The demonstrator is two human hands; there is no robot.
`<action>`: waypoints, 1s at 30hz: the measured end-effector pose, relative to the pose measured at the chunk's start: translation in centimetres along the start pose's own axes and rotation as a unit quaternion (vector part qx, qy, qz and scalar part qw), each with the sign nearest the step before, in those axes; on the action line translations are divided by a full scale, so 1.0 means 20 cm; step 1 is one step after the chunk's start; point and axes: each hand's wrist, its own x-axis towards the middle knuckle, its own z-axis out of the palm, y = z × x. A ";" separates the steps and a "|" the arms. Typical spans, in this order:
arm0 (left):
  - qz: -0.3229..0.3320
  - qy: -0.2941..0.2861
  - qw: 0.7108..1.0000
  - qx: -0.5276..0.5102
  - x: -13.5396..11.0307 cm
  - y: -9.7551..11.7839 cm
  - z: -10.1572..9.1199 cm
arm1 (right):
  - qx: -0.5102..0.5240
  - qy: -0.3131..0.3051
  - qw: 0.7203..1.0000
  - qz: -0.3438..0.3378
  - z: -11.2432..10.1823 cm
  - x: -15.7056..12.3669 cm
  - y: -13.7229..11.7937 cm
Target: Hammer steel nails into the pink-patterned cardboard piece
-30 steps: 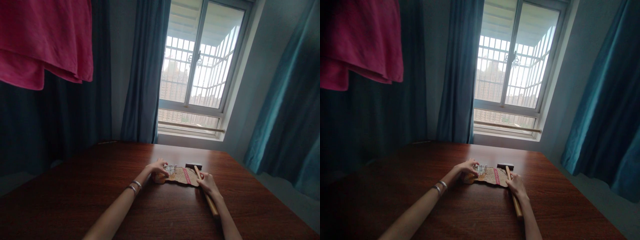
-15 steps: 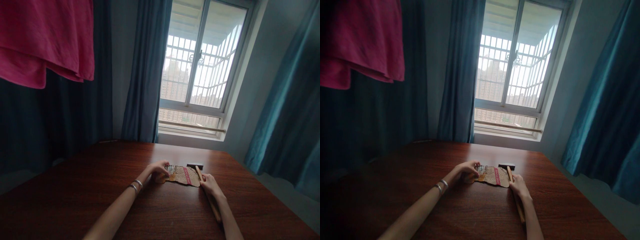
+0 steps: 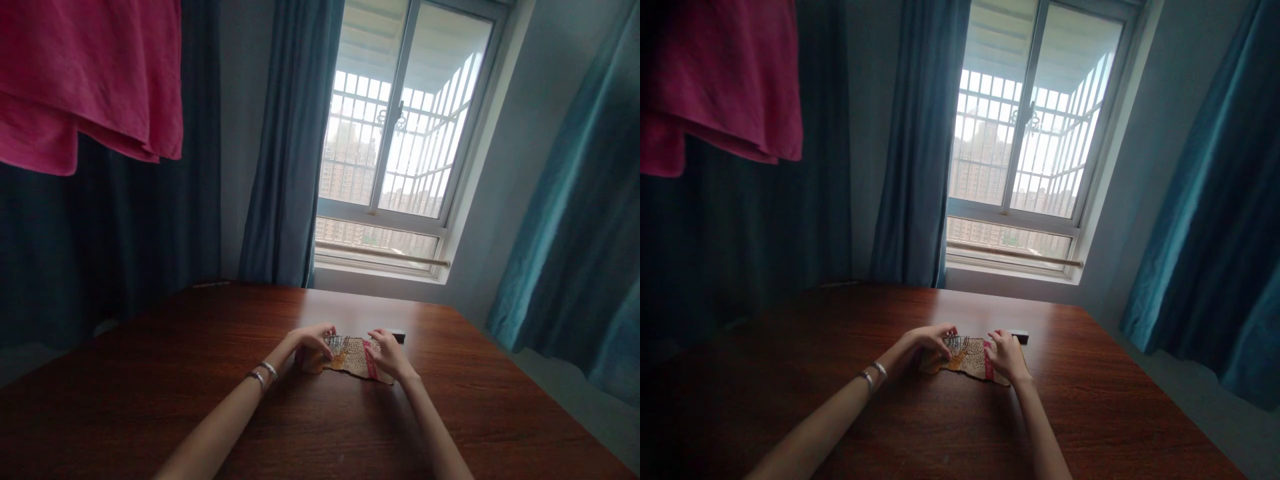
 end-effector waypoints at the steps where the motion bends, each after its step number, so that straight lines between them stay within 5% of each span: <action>1: 0.010 -0.007 1.000 0.007 0.00 0.00 0.00 | 0.005 -0.028 1.000 -0.002 0.02 0.03 -0.03; 6: 0.010 -0.047 0.999 0.023 0.01 -0.01 -0.01 | 0.024 -0.189 0.981 0.032 0.08 0.20 -0.03; 12: 0.000 -0.053 0.998 0.021 0.00 0.01 -0.03 | 0.049 -0.271 0.961 0.034 0.12 0.32 0.05; 30: 0.031 -0.050 0.996 0.070 0.01 0.06 -0.06 | 0.090 -0.277 0.956 0.021 0.15 0.36 0.11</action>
